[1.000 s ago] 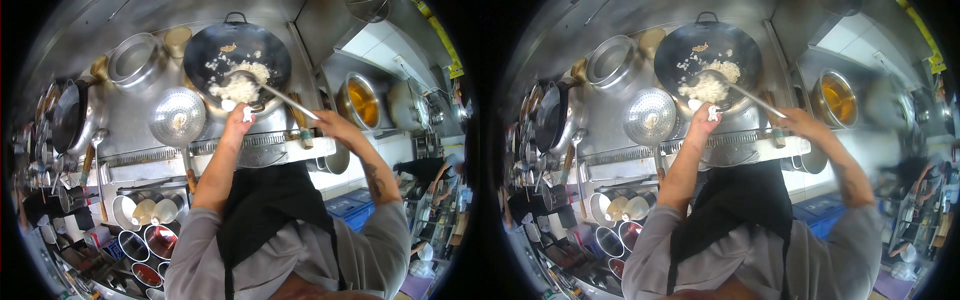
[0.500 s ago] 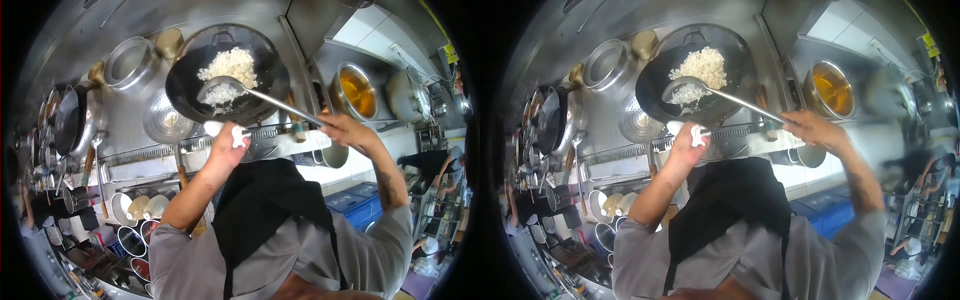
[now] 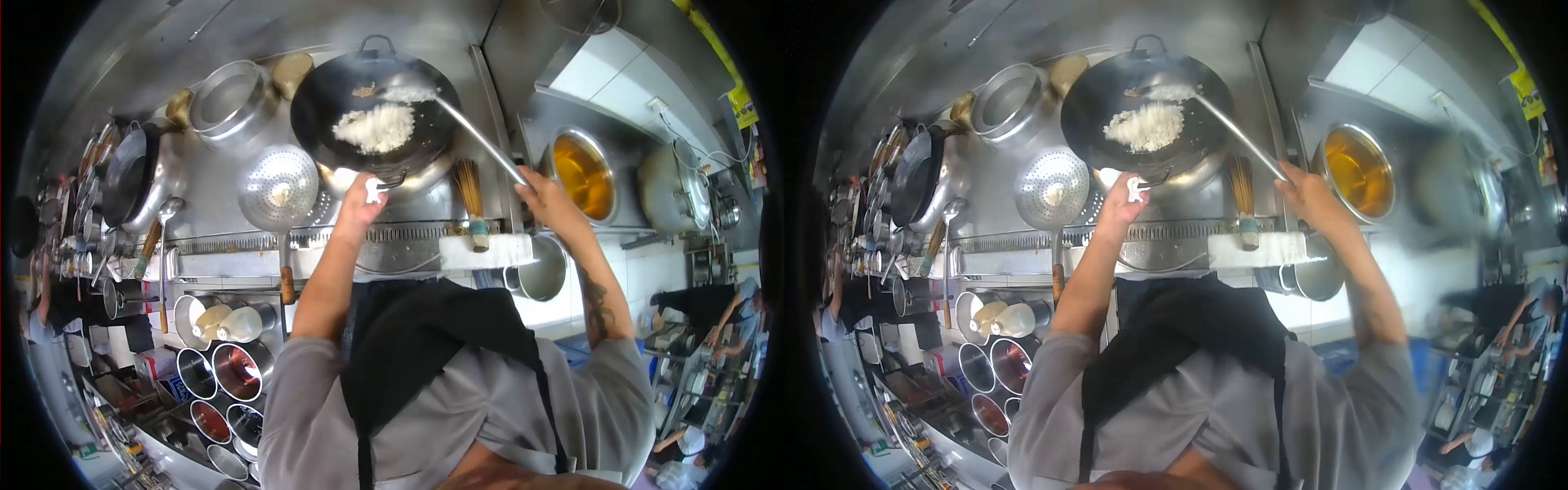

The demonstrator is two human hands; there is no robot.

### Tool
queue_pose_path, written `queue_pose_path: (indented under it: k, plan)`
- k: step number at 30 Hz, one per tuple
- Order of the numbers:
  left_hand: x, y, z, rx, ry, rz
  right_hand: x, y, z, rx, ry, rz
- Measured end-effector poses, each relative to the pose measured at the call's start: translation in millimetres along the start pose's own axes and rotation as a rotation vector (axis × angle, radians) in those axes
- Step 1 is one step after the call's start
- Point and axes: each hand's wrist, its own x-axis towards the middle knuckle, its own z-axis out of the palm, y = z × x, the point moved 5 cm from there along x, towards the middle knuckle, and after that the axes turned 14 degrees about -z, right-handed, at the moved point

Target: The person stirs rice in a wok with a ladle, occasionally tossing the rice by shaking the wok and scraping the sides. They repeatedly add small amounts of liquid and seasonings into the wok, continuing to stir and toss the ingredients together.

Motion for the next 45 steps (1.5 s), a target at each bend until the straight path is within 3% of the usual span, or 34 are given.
queue_pose_path:
  k: [3, 6, 9, 16, 19, 20, 23, 24, 27, 30, 33, 38, 41, 44, 45]
  plan:
    - [16, 9, 5, 0.043, 0.084, -0.007, 37, 29, 23, 0.102, 0.082, 0.176]
    - [25, 8, 1, 0.028, 0.062, -0.009, 71, 84, 119, 0.531, 0.201, 0.367]
    - [24, 7, 5, 0.025, 0.072, 0.002, 77, 42, 158, 0.929, -0.054, 0.541]
    - [-6, 5, 16, -0.026, 0.016, 0.059, 55, -26, 81, 0.738, -0.153, 0.131]
    - [8, 4, 7, 0.022, 0.005, 0.054, 64, 1, 109, 0.627, -0.225, 0.115]
    - [12, -2, 3, 0.021, 0.011, 0.028, 77, 11, 125, 0.448, -0.235, 0.035]
    - [15, 8, 2, 0.015, 0.021, 0.013, 101, -4, 123, 0.252, -0.138, 0.066]
    - [11, 6, 3, 0.012, 0.031, 0.012, 92, -17, 111, 0.365, -0.107, 0.111]
    - [10, 3, 7, 0.007, 0.038, -0.007, 58, -52, 71, 0.38, -0.051, -0.039]
    - [10, 6, 8, 0.011, 0.048, -0.007, 48, -11, 103, 0.605, -0.257, 0.181]
    - [10, 4, 11, 0.011, 0.043, 0.012, 72, 17, 114, 0.541, -0.201, 0.306]
    - [12, 4, 10, -0.02, 0.072, 0.012, 96, 21, 124, 0.376, 0.147, 0.202]
    - [19, 6, 4, -0.007, 0.059, -0.008, 101, 33, 153, 0.597, -0.137, 0.261]
    - [5, 5, 13, -0.018, 0.083, -0.018, 74, -13, 120, 0.465, -0.092, 0.012]
    - [1, 5, 15, -0.026, 0.09, -0.026, 71, -17, 114, 0.464, -0.112, 0.023]
